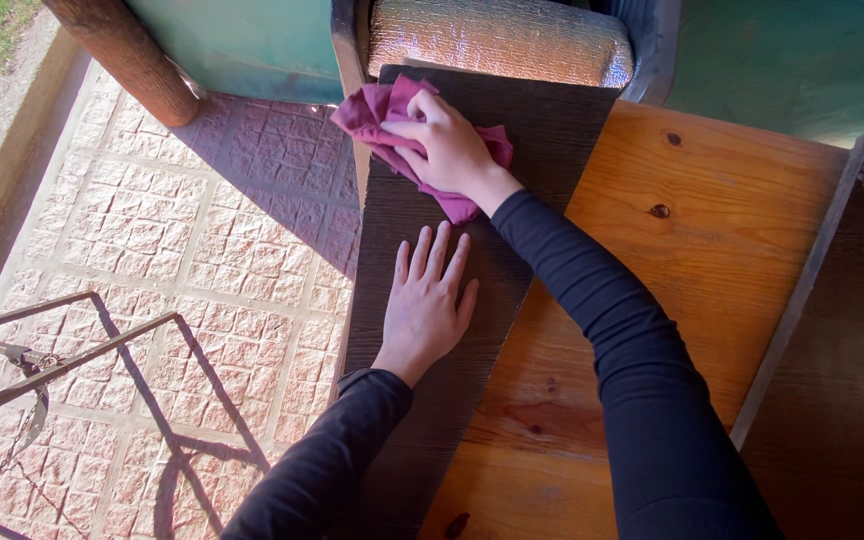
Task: The person wipes several dark wooden panels with a pink cloth on a wooden workbench. They repeatedly wipe each panel, then pick up and reposition the panels multiple times before wiping again. The panels are handled one at a time and placed back on the bench.
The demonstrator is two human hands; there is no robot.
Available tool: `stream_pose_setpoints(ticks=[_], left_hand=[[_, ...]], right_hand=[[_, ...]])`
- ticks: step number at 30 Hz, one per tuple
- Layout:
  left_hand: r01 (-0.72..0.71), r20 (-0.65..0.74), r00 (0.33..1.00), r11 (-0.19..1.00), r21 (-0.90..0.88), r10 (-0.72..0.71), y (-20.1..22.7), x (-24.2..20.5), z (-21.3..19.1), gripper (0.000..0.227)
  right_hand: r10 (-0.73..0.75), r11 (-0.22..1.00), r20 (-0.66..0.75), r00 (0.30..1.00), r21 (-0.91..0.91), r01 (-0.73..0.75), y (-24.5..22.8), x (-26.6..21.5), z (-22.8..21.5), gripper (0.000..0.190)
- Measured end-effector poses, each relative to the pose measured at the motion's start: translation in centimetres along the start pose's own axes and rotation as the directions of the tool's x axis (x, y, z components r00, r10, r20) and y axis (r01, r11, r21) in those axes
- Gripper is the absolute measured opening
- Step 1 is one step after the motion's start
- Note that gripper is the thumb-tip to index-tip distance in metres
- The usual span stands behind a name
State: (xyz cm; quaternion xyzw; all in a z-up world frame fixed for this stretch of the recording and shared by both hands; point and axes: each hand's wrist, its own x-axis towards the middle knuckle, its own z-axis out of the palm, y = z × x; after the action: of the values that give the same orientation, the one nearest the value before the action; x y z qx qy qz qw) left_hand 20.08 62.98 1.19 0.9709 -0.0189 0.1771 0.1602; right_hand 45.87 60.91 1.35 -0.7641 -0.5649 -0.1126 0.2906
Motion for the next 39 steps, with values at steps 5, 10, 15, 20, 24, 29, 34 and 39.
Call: stream_pose_setpoints(ticks=[5, 10, 15, 20, 24, 29, 34, 39], left_hand=[[0.003, 0.014, 1.0, 1.0, -0.011, -0.003, -0.1, -0.1, 0.2, 0.061], [-0.01, 0.019, 1.0, 1.0, -0.028, 0.01, -0.3, 0.1, 0.3, 0.061], [-0.009, 0.012, 1.0, 0.999, -0.032, 0.009, -0.3, 0.1, 0.3, 0.06], [-0.002, 0.017, 1.0, 1.0, -0.004, 0.002, 0.0, -0.8, 1.0, 0.064], [-0.049, 0.102, 0.993, 0.998, -0.046, 0.053, 0.8, -3.0, -0.3, 0.068], [-0.111, 0.196, 0.972, 0.987, -0.112, 0.132, 2.0, -7.3, -4.6, 0.068], [-0.141, 0.253, 0.952, 0.981, -0.135, 0.172, 2.1, -9.5, -5.7, 0.069], [-0.143, 0.244, 0.955, 0.983, -0.114, 0.167, 2.1, -9.5, -5.6, 0.069]], right_hand=[[-0.077, 0.995, 0.033, 0.997, -0.065, 0.079, 3.0, -0.6, -0.8, 0.033], [-0.01, 0.921, -0.062, 0.998, -0.389, -0.015, 8.6, -1.5, -3.1, 0.029], [0.02, 0.982, 0.084, 0.996, -0.188, -0.004, 2.6, -3.5, -2.9, 0.042], [-0.086, 0.985, 0.115, 0.99, -0.138, 0.101, -1.1, -6.5, -3.1, 0.037], [0.005, 0.978, 0.045, 0.999, -0.21, 0.005, 5.2, -6.3, -3.9, 0.034], [0.113, 0.931, 0.023, 0.993, -0.352, -0.098, 5.5, -6.8, -4.2, 0.034], [0.102, 0.96, 0.092, 0.99, -0.271, -0.073, -3.1, -8.7, -3.5, 0.041], [-0.083, 0.984, 0.244, 0.966, -0.133, 0.119, -10.7, -11.4, -4.0, 0.048]])
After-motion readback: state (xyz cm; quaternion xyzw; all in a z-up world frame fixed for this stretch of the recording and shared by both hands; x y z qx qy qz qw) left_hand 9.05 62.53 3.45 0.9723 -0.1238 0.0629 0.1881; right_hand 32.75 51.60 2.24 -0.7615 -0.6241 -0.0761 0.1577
